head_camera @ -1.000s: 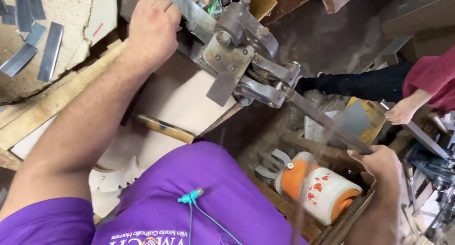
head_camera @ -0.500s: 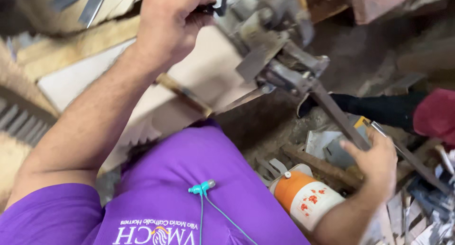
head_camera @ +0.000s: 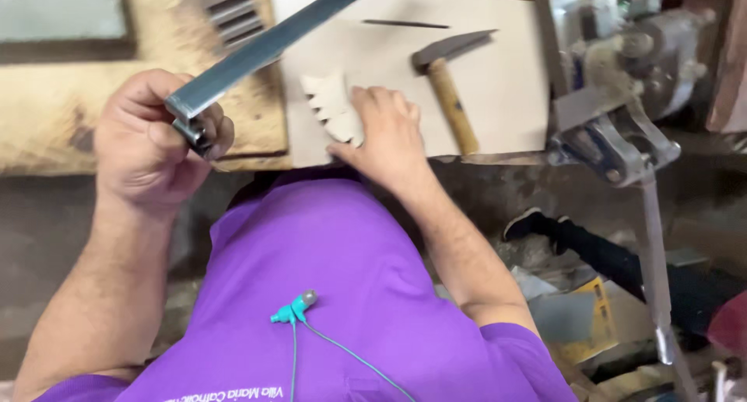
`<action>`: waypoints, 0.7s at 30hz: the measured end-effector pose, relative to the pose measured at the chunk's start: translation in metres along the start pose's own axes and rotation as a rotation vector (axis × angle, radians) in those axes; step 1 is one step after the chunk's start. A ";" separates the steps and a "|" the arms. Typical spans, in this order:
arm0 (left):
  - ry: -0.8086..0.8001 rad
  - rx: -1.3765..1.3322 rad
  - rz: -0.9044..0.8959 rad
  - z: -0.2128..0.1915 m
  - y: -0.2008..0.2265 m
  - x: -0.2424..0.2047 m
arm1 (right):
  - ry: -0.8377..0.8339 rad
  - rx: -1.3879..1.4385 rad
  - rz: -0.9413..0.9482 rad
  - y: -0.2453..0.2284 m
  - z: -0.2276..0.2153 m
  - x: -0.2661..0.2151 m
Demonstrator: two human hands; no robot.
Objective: The person uses a hammer to strike a metal strip held against a wooden piece. They repeatedly position the metal strip, strike it with the hammer, and inspect the fit between the metal and the wood.
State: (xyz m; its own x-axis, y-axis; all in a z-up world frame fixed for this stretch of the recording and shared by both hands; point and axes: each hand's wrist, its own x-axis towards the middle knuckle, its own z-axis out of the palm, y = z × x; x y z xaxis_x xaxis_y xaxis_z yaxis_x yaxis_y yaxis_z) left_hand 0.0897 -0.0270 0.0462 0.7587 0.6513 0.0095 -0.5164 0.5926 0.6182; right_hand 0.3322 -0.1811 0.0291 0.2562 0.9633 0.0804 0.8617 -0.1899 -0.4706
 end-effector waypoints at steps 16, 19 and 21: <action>0.079 0.006 -0.223 -0.076 0.013 -0.060 | 0.120 0.362 -0.077 -0.130 0.014 -0.021; 0.041 -0.005 -0.219 -0.071 0.021 -0.059 | 0.118 0.351 -0.148 -0.141 0.023 -0.008; 0.017 -0.032 -0.215 -0.070 0.023 -0.060 | 0.098 0.347 -0.144 -0.146 0.024 -0.005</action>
State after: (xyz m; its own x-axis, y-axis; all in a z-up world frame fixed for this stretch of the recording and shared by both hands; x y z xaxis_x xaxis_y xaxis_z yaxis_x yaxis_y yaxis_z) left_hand 0.0042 -0.0192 0.0049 0.8464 0.5156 -0.1334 -0.3556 0.7335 0.5792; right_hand 0.1950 -0.1536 0.0761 0.1988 0.9495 0.2429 0.6967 0.0373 -0.7163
